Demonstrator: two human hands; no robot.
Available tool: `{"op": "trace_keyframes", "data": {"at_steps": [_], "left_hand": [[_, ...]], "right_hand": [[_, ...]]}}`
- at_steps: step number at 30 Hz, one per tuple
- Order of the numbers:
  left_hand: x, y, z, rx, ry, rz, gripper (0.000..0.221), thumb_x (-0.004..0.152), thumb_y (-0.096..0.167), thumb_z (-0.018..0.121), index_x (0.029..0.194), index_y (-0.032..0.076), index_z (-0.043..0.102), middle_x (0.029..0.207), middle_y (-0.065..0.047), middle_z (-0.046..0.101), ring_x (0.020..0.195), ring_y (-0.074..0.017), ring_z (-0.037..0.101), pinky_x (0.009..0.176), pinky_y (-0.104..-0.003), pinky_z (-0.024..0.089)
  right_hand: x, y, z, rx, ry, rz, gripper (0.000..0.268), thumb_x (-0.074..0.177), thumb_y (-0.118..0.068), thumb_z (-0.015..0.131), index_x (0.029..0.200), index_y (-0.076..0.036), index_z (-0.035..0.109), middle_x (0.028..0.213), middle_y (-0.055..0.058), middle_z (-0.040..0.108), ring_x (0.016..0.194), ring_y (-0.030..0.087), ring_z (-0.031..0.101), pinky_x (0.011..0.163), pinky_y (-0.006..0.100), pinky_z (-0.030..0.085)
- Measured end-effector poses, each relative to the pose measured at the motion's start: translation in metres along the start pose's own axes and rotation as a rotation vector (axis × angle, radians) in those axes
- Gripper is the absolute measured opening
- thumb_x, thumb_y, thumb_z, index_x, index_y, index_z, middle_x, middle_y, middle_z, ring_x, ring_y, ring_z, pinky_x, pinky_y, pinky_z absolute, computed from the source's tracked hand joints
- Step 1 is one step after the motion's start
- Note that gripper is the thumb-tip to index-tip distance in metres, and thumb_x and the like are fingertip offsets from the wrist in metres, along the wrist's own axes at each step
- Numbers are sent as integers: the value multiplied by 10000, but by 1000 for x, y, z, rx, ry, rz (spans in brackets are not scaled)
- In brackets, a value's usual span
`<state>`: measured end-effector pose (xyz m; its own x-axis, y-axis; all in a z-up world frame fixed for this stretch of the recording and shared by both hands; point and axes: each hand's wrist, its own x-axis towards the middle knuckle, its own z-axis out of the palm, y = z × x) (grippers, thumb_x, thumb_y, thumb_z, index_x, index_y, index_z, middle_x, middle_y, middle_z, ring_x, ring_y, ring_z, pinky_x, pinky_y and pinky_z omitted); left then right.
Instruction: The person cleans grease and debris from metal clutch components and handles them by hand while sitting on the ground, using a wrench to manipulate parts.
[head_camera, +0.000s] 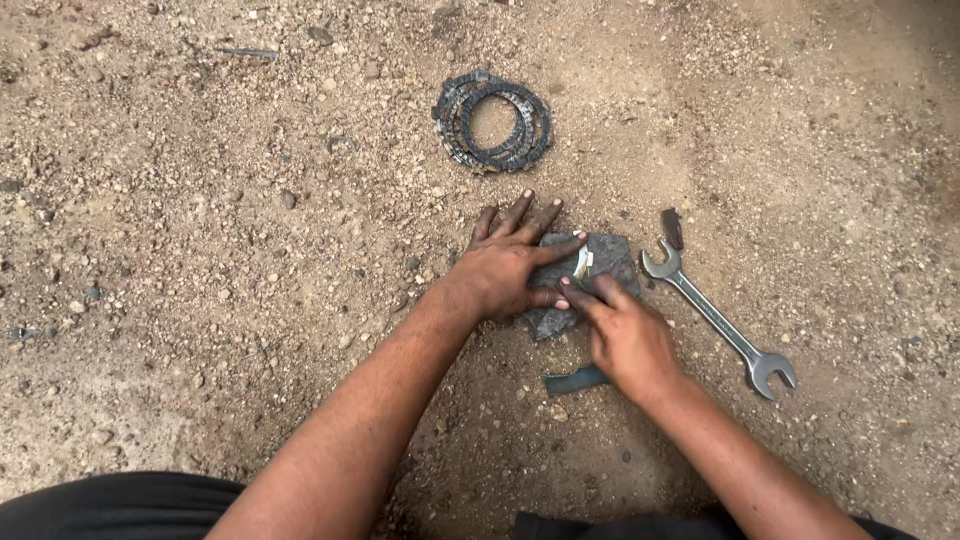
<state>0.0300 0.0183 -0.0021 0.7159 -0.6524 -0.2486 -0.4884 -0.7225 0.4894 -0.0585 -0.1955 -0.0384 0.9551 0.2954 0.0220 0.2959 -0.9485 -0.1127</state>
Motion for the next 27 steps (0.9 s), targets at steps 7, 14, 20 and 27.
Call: {"op": "trace_keyframes", "data": {"at_steps": [7,14,20,27], "left_hand": [[-2,-2,0,-15,9,7,895,757,661,690,1544,500,294,1711,5,-15,1561,-291,-88,1227,-606,-95],[-3,-1,3,-22,10,-17,928,713,653,728,1533,508,319,1716,26,33,1574,-278,-47,1248,-580,-60],[-1,-1,3,-37,2,-21,933,717,652,727,1538,517,305,1708,22,47,1571,-286,-42,1241,-582,-65],[2,1,-3,-23,5,-26,944,702,665,729,1532,512,308,1714,21,64,1575,-279,-38,1242,-584,-57]], "right_hand": [[4,1,-4,9,64,6,599,814,69,641,1321,-245,695,1377,160,629,759,157,718,535,244,617],[8,-1,-22,-45,-77,84,672,798,59,659,1406,-226,630,1360,104,638,788,192,708,562,295,609],[18,10,-22,-72,-64,126,589,865,6,649,1381,-277,637,1426,71,608,808,192,703,543,287,605],[16,7,-22,-2,-96,228,477,913,21,619,1287,-268,685,1464,67,593,632,143,689,446,292,601]]}}
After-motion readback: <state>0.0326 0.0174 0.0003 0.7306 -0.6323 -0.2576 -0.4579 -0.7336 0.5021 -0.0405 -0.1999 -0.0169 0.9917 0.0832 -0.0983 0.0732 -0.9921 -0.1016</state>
